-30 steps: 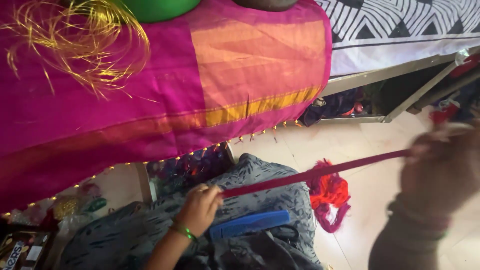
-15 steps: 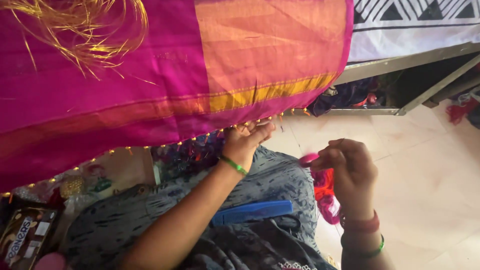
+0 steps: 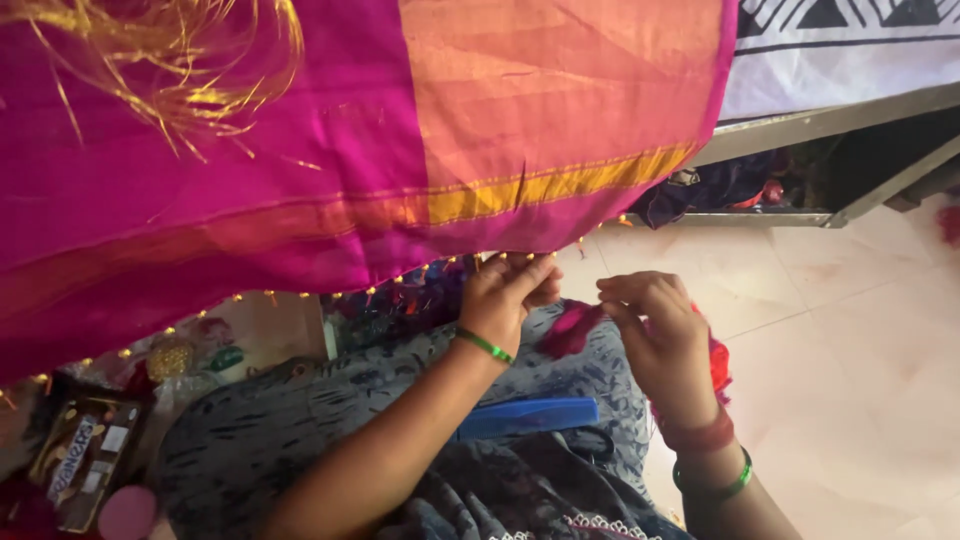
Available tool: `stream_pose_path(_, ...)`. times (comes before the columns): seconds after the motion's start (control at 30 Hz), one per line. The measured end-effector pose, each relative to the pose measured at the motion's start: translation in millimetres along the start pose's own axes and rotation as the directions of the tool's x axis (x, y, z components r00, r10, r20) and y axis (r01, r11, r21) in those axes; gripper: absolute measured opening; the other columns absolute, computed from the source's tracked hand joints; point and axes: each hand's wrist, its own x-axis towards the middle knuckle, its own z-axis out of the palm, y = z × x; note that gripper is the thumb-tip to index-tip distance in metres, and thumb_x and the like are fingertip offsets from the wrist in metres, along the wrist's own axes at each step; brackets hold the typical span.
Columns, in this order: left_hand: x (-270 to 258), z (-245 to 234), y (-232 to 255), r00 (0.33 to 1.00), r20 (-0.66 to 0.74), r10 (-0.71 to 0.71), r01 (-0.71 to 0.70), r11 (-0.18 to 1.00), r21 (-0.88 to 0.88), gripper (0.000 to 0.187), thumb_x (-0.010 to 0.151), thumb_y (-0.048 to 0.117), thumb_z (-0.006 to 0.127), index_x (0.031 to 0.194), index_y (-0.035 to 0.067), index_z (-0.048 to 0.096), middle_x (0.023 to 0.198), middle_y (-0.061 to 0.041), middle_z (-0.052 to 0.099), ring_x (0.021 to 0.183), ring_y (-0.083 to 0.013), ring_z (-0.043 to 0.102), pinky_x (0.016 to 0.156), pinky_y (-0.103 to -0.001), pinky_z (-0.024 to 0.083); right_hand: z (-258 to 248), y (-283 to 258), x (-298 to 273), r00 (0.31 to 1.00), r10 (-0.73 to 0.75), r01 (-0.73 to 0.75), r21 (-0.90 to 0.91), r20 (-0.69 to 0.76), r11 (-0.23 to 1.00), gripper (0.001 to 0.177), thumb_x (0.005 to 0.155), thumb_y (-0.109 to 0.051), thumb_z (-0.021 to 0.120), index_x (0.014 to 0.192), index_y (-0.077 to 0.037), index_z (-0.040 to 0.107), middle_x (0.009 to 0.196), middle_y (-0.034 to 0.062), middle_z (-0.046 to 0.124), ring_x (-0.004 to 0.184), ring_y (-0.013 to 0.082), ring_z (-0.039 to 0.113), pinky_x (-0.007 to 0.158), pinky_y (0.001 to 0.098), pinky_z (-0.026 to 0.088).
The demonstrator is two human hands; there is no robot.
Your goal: The recorder is decorating the edge of a saree by combing pink thread and tying tassels onto the fabric border.
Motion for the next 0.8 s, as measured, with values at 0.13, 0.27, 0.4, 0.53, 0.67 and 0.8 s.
stream_pose_path(0.13, -21, 3, -2, 0.998, 0.06, -0.01, 0.01, 1.0, 0.006, 0.01, 0.096, 0.01, 0.067, 0.101, 0.002, 0.071, 0.086, -0.006, 0.073, 0.071, -0.0131, 0.067, 0.068, -0.028, 0.056, -2, -3, 7, 0.979, -0.201, 0.194, -0.39, 0.023, 0.9, 0.011, 0.089, 0.003, 0.072, 0.098, -0.004, 0.074, 0.092, 0.0049, 0.073, 0.088, 0.0219, 0.066, 0.077, 0.0322, 0.053)
stream_pose_path(0.27, -42, 9, 1, 0.986, 0.158, 0.053, -0.07, 0.992, 0.104, 0.009, 0.098, 0.005, 0.063, 0.105, 0.0, 0.068, 0.087, -0.005, 0.069, 0.075, -0.0118, 0.065, 0.069, -0.028, 0.055, -3, -8, 9, 0.965, -0.224, 0.254, -0.294, 0.133, 0.921, 0.028, 0.084, 0.009, 0.066, 0.107, -0.005, 0.074, 0.1, 0.0078, 0.071, 0.092, 0.0241, 0.072, 0.077, 0.0345, 0.057)
stream_pose_path(0.4, -61, 16, 9, 0.972, 0.216, 0.093, -0.123, 0.984, 0.128, 0.008, 0.096, 0.0, 0.065, 0.104, 0.0, 0.065, 0.091, -0.004, 0.069, 0.079, -0.0122, 0.066, 0.07, -0.029, 0.056, -6, -14, 8, 0.929, -0.337, 0.371, -0.395, 0.155, 0.841, 0.034, 0.079, 0.012, 0.065, 0.107, -0.005, 0.074, 0.101, 0.0087, 0.071, 0.092, 0.0273, 0.069, 0.078, 0.0373, 0.055)
stream_pose_path(0.53, -69, 17, 14, 0.971, 0.218, 0.098, -0.132, 0.98, 0.15, 0.008, 0.096, -0.001, 0.067, 0.103, 0.001, 0.065, 0.094, -0.004, 0.07, 0.082, -0.0124, 0.068, 0.072, -0.029, 0.058, -7, -16, 5, 0.933, -0.335, 0.359, -0.41, 0.132, 0.838, 0.035, 0.078, 0.013, 0.065, 0.107, -0.005, 0.073, 0.102, 0.0095, 0.07, 0.093, 0.028, 0.069, 0.079, 0.0376, 0.055)
stream_pose_path(0.67, -74, 19, 19, 0.972, 0.218, 0.09, -0.129, 0.977, 0.169, 0.008, 0.096, 0.0, 0.067, 0.103, 0.001, 0.066, 0.094, -0.005, 0.07, 0.083, -0.0117, 0.068, 0.072, -0.028, 0.058, -6, -17, 4, 0.929, -0.346, 0.37, -0.39, 0.134, 0.843, 0.032, 0.08, 0.012, 0.066, 0.107, -0.004, 0.073, 0.103, 0.0094, 0.07, 0.094, 0.0273, 0.07, 0.08, 0.0367, 0.055)
stream_pose_path(0.8, -76, 18, 19, 0.968, 0.233, 0.096, -0.139, 0.975, 0.175, 0.006, 0.097, 0.0, 0.067, 0.103, 0.001, 0.066, 0.093, -0.005, 0.07, 0.081, -0.0117, 0.068, 0.073, -0.028, 0.058, -6, -17, 3, 0.929, -0.345, 0.369, -0.392, 0.132, 0.843, 0.031, 0.081, 0.011, 0.068, 0.107, -0.004, 0.072, 0.104, 0.0104, 0.07, 0.095, 0.0274, 0.07, 0.08, 0.0359, 0.056)
